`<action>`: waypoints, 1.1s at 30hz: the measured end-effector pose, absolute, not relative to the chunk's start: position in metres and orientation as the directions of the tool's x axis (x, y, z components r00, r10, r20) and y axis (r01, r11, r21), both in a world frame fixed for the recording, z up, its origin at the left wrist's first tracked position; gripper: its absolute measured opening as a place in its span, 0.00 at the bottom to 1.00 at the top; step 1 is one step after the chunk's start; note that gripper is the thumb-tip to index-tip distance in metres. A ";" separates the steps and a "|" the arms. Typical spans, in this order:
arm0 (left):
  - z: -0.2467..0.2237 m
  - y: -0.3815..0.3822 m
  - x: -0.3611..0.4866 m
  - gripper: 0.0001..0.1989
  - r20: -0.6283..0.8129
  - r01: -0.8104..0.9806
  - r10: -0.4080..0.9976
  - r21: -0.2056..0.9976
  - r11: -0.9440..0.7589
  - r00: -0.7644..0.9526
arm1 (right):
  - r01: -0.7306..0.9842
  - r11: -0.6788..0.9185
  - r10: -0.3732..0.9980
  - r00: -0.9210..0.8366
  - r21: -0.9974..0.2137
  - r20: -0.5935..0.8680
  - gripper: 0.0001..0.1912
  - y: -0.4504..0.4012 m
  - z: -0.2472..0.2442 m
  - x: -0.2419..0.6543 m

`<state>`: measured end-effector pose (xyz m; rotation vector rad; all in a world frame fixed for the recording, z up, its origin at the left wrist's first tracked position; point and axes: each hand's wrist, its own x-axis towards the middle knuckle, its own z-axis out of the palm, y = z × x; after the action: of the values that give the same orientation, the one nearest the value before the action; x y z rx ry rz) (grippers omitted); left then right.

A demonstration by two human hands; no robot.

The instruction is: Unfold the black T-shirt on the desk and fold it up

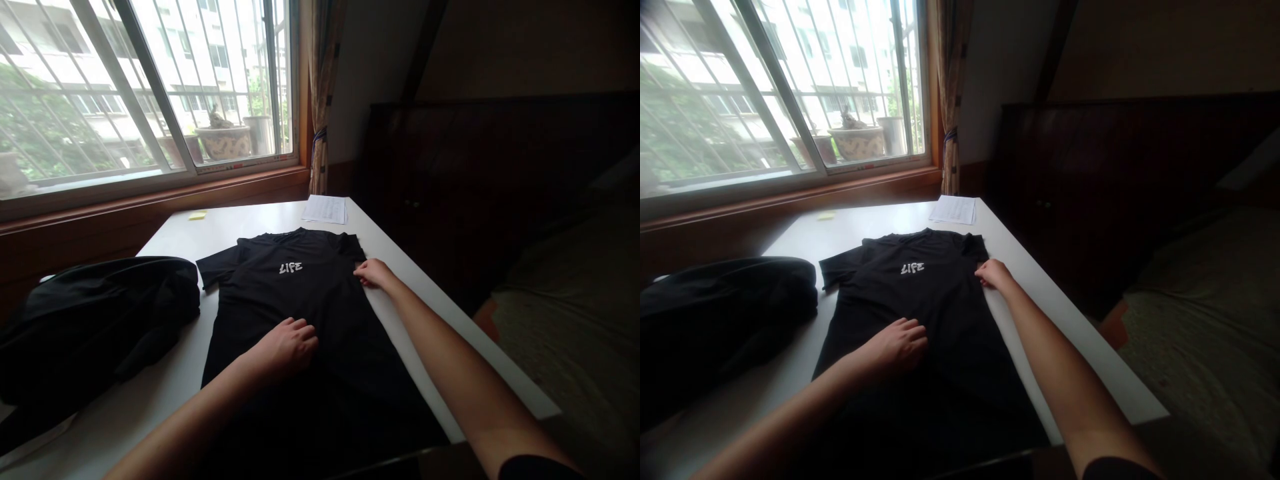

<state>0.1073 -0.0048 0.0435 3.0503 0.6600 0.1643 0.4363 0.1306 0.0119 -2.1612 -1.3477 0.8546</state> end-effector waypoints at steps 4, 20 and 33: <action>0.048 0.002 0.102 0.02 0.184 0.376 0.401 0.154 -0.914 0.898 | 0.604 -0.440 0.898 0.302 -0.664 -0.320 0.09 0.132 0.020 0.448; 0.048 0.000 0.107 0.04 0.052 0.327 0.344 0.205 -0.922 0.937 | 0.857 -0.352 0.936 0.332 -0.375 -0.118 0.06 0.133 0.017 0.463; 0.034 -0.017 0.069 0.23 0.291 0.605 0.634 0.192 -0.772 0.717 | 0.987 -0.042 0.945 0.090 -0.157 0.314 0.18 0.089 0.012 0.403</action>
<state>0.0688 -0.0174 0.0341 2.8334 1.0248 0.5266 0.4035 0.0894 0.0122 -2.0460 -1.9117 -0.1773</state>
